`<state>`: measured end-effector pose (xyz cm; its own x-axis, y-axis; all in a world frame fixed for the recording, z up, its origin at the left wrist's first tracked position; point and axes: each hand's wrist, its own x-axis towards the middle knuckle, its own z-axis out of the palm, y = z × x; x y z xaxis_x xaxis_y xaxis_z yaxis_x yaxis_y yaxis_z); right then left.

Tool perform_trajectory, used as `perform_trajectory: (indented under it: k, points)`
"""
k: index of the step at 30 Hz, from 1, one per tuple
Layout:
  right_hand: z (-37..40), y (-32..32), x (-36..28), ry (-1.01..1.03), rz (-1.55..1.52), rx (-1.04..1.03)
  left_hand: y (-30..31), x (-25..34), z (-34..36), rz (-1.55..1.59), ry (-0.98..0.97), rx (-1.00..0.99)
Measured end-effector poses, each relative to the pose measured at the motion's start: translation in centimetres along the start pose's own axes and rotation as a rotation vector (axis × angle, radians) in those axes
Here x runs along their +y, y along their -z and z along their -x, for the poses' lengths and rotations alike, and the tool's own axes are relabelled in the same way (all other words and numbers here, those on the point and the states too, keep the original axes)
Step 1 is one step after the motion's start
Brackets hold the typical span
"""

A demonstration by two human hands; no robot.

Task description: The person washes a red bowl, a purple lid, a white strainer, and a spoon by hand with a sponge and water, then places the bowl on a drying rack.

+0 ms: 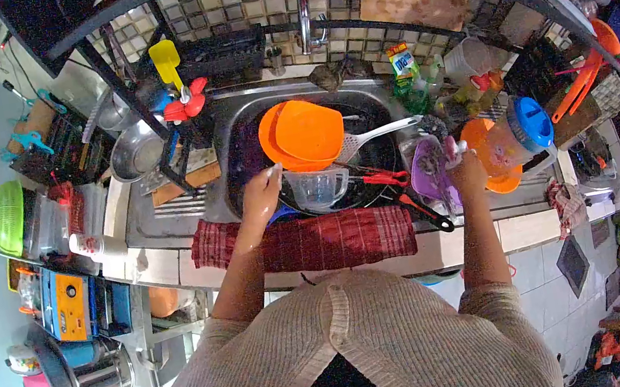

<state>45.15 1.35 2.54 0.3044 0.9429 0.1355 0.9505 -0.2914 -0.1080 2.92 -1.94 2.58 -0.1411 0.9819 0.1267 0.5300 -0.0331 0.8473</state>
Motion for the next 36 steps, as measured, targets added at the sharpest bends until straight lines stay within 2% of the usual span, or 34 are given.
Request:
perform_trajectory:
  k: [4,5,6,8,9,11,12,14,16,17,22,25,27,28,29,30,31,33,34,35,36]
  points:
    - [0.9,2.3,-5.0,0.029,0.069,0.234,0.2,-0.6,0.2,0.088,-0.066,0.02]
    - [0.5,1.5,-5.6,0.031,0.067,0.231,0.2,-0.8,0.2,0.086,-0.063,0.021]
    - [-0.3,0.2,-6.3,0.208,0.017,0.278,0.1,-1.0,0.1,0.068,-0.052,-0.005]
    - [-0.8,0.4,-9.6,0.374,-0.091,0.184,0.2,-0.9,-0.2,0.044,-0.047,-0.029]
    - [-0.6,1.3,-12.3,0.364,-0.148,0.042,0.1,-0.6,0.0,0.09,-0.036,-0.045]
    - [-2.0,-1.4,-15.0,0.474,0.025,-0.09,-0.1,-0.1,0.3,0.127,-0.026,-0.059]
    - [-2.9,-3.0,-15.5,0.476,0.017,-0.086,0.0,0.2,0.5,0.136,-0.039,-0.065]
    - [-5.0,-6.4,-15.7,0.742,0.204,-0.035,0.0,0.1,0.7,0.19,-0.08,-0.046]
    - [-7.4,-11.4,-13.4,0.801,0.216,0.014,0.9,-0.1,1.0,0.15,-0.071,-0.04]
    - [-7.5,-11.1,-13.8,0.854,0.234,0.055,1.5,-0.3,1.0,0.117,-0.057,-0.042]
    - [-9.5,-8.0,-14.6,0.978,0.211,-0.155,4.0,-2.0,1.9,0.166,-0.041,0.055]
    - [-10.3,-4.9,-15.3,1.061,0.329,-0.195,4.1,-2.4,1.8,0.224,-0.001,0.093]
    - [-10.1,-2.0,-15.7,1.078,0.293,-0.143,3.6,-2.9,1.4,0.238,0.007,0.051]
    - [-10.4,-0.4,-16.1,1.07,0.431,-0.152,3.3,-2.9,1.4,0.241,0.008,0.047]
    - [-10.8,0.6,-16.3,1.058,0.567,-0.16,2.9,-2.7,1.3,0.261,-0.017,-0.009]
    - [-11.3,1.0,-15.9,1.083,0.549,-0.073,2.4,-2.5,1.2,0.281,-0.043,-0.066]
    - [-11.6,1.8,-15.6,1.076,0.552,-0.074,1.7,-2.5,1.1,0.284,-0.046,-0.073]
    - [-11.7,5.0,-14.9,1.088,0.594,0.097,0.1,-3.0,0.7,0.562,0.059,-0.221]
    - [-10.1,8.0,-15.5,0.985,0.625,0.053,-0.1,-3.2,0.4,0.609,0.091,-0.342]
    - [-9.4,10.1,-14.9,0.982,0.63,0.054,-0.1,-2.7,0.5,0.614,0.087,-0.344]
    - [-8.8,11.8,-14.5,0.917,0.552,0.058,0.1,-1.8,0.8,0.682,0.167,-0.425]
